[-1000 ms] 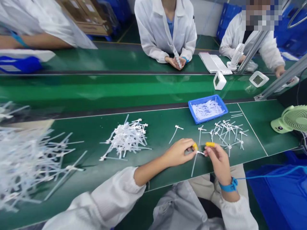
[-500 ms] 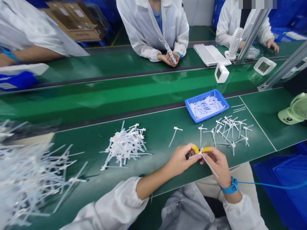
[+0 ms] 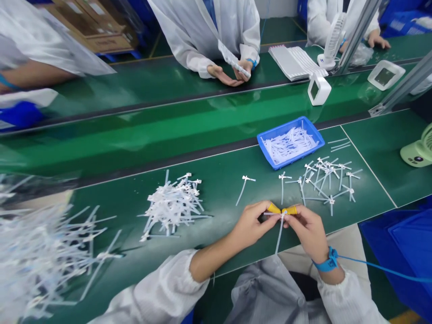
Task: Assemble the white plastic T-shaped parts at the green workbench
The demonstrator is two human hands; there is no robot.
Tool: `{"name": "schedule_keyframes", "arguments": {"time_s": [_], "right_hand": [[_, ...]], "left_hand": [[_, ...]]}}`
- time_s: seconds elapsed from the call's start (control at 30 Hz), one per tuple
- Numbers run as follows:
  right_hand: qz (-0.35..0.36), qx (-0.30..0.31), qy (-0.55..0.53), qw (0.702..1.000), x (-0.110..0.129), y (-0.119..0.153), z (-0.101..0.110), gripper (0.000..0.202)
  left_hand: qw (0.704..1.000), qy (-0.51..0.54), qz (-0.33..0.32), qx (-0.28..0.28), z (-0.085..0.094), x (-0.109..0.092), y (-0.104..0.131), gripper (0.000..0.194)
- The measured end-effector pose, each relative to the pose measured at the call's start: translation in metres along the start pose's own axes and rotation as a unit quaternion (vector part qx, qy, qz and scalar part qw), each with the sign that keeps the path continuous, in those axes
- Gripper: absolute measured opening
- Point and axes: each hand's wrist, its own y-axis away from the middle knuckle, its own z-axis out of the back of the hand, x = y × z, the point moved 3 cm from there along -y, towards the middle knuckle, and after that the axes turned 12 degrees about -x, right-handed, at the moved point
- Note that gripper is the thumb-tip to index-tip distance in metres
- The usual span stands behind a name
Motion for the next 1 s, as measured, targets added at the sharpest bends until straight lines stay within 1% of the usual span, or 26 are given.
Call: {"name": "schedule_keyframes", "arguments": {"time_s": [0.17,0.27,0.4,0.5,0.63,0.7,0.77,0.83,0.93,1.0], "right_hand": [[0.004,0.006,0.016,1.0,0.002,-0.002,0.002,0.021],[0.006,0.004,0.024,1.0,0.0,-0.004,0.002,0.021],[-0.008,0.006,0.019,1.0,-0.004,-0.005,0.002,0.018],[0.0,0.01,-0.008,1.0,-0.004,-0.004,0.001,0.018],[0.048,-0.009,-0.027,0.998,-0.001,0.0,0.0,0.023],[0.06,-0.016,-0.016,0.998,-0.004,0.002,-0.002,0.022],[0.056,-0.022,-0.002,0.998,-0.009,0.002,-0.003,0.023],[0.039,-0.026,-0.005,0.999,-0.015,0.001,-0.005,0.023],[0.017,-0.02,-0.036,0.999,-0.019,0.001,-0.007,0.025],[0.015,-0.011,-0.047,0.999,-0.019,0.002,-0.008,0.026]], "left_hand": [[0.999,0.045,0.011,0.012,0.001,0.002,0.0,0.028],[0.999,0.044,0.015,0.015,0.001,0.004,-0.001,0.029],[0.999,0.029,0.002,0.014,0.001,0.005,-0.004,0.026],[1.0,0.0,-0.016,-0.008,0.001,0.004,-0.004,0.024],[0.994,-0.078,-0.042,-0.059,0.001,0.004,0.0,0.028],[0.99,-0.108,-0.06,-0.065,0.001,0.005,0.002,0.031],[0.987,-0.127,-0.088,-0.053,0.0,0.007,0.004,0.031],[0.981,-0.137,-0.133,-0.038,0.0,0.008,0.004,0.031],[0.97,-0.132,-0.204,-0.023,0.001,0.004,0.005,0.028],[0.967,-0.117,-0.228,-0.005,0.003,0.0,0.005,0.025]]}}
